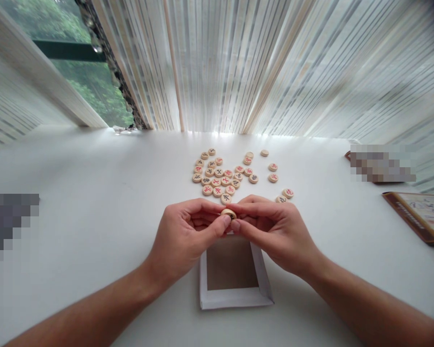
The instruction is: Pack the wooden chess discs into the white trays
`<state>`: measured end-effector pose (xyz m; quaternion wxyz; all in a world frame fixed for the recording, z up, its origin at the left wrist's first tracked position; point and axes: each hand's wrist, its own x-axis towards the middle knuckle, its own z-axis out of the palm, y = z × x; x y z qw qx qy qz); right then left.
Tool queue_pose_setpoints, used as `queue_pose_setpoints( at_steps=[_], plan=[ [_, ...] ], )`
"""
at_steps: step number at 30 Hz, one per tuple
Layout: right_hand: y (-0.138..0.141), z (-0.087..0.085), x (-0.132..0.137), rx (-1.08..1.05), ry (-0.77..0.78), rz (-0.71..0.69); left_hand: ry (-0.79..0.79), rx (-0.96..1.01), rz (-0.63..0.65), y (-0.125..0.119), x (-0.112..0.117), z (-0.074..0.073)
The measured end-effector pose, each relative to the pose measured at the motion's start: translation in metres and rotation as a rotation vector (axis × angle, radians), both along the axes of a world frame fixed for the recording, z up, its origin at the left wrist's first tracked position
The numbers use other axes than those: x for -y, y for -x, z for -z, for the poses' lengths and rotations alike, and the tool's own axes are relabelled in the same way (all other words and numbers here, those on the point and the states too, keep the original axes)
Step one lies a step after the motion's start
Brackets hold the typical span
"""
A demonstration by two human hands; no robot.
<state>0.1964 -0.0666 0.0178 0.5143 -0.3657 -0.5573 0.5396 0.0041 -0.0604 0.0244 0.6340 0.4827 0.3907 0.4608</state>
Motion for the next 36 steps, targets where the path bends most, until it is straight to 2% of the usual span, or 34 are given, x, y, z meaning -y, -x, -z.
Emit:
queue_pose_setpoints(
  at_steps=[6,13,17,24,36],
  plan=[
    [0.000,0.003,-0.001,-0.096,0.136,0.007,0.024,0.016,0.012,-0.002,-0.002,-0.002],
    [0.001,-0.001,-0.003,-0.157,0.272,0.028,0.040,0.066,0.024,-0.001,-0.002,0.001],
    [0.001,-0.002,-0.004,-0.153,0.234,0.029,0.030,0.069,0.028,-0.001,-0.002,0.003],
    [-0.002,0.005,-0.006,-0.152,0.181,0.017,-0.080,0.074,0.006,-0.003,-0.003,0.007],
    [-0.002,0.006,-0.007,-0.185,0.166,-0.012,-0.080,0.091,-0.019,-0.003,-0.004,0.009]
  ],
)
